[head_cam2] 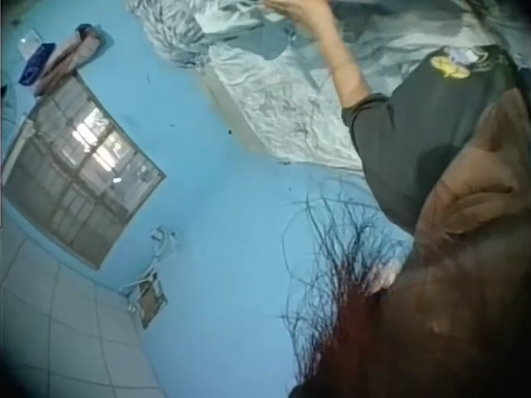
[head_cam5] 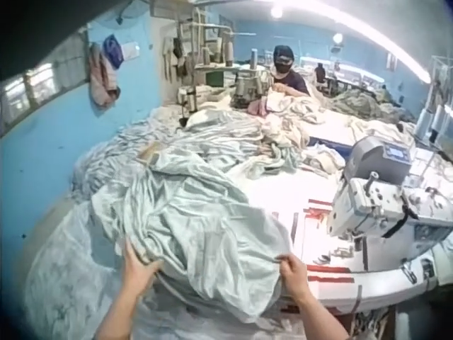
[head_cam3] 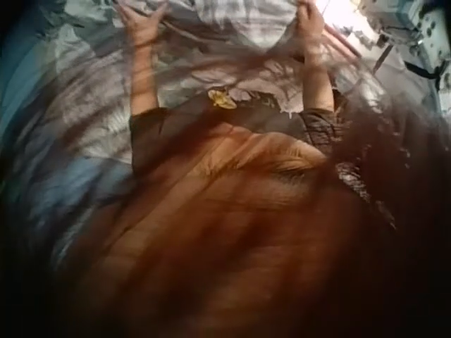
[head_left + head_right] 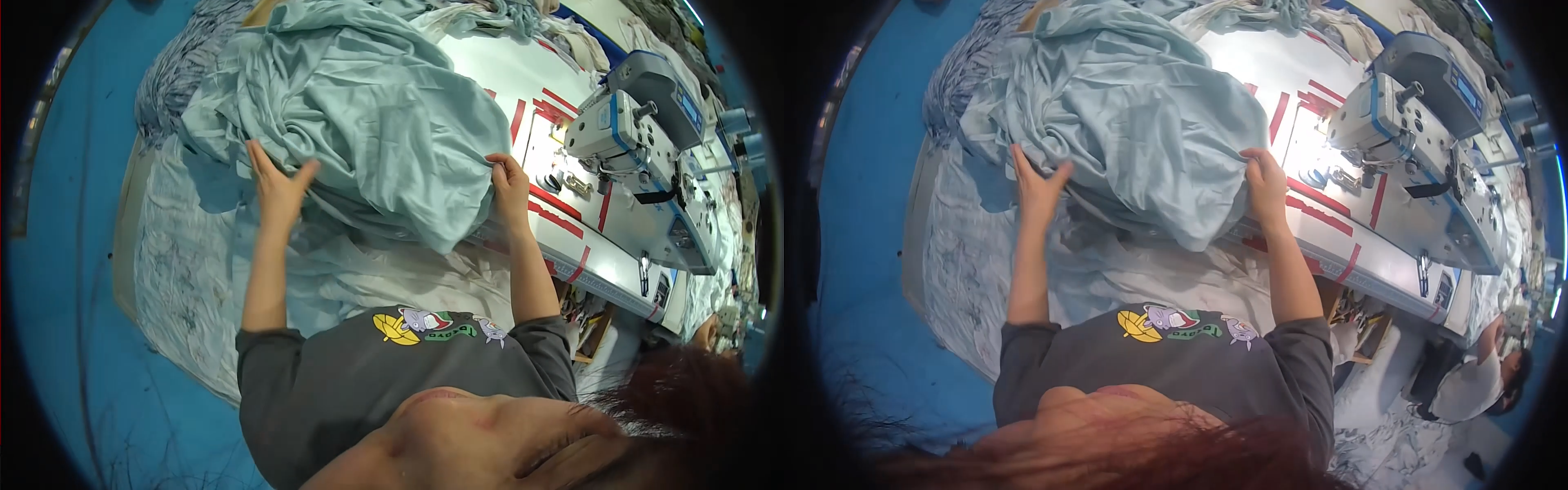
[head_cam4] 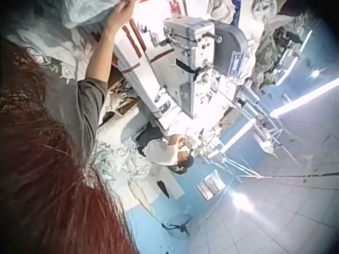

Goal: The recorder is using an industrial sewing machine to join pieces of light-colored fabric together.

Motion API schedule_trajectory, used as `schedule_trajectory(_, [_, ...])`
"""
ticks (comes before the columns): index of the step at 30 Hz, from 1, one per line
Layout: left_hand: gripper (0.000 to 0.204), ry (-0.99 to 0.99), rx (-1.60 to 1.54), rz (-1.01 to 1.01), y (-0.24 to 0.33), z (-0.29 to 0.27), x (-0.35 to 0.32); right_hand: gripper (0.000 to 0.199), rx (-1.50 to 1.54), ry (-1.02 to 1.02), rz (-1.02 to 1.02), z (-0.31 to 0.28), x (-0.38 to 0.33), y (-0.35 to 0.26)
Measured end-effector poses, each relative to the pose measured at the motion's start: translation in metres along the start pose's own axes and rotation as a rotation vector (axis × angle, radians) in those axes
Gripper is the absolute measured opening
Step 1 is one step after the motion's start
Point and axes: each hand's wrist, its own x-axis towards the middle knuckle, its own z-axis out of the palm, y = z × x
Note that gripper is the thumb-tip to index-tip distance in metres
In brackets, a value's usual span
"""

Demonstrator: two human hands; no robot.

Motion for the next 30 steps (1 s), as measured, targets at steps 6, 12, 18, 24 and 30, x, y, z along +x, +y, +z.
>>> schedule_trajectory(6, [0.047,-0.363,-0.350,-0.230,-0.052,0.022,0.044,0.020,-0.057,-0.124,-0.158,-0.010,0.014,0.019])
schedule_trajectory(12, [0.039,0.030,-1.369,-0.362,0.007,-0.082,0.094,0.047,0.388,-0.023,-0.297,-0.009,0.050,-0.049])
schedule_trajectory(18, [0.044,0.216,-0.921,0.280,0.076,-0.157,0.111,0.080,0.185,-0.147,-0.918,0.048,-0.047,-0.117])
schedule_trajectory(24, [0.051,0.314,-1.272,0.033,0.091,-0.206,0.090,0.032,-0.024,-0.492,-0.321,0.121,-0.010,-0.105])
schedule_trajectory(30, [0.052,0.711,-0.688,0.034,-0.052,-0.354,0.162,0.028,1.060,-0.167,-0.253,0.006,0.084,-0.133])
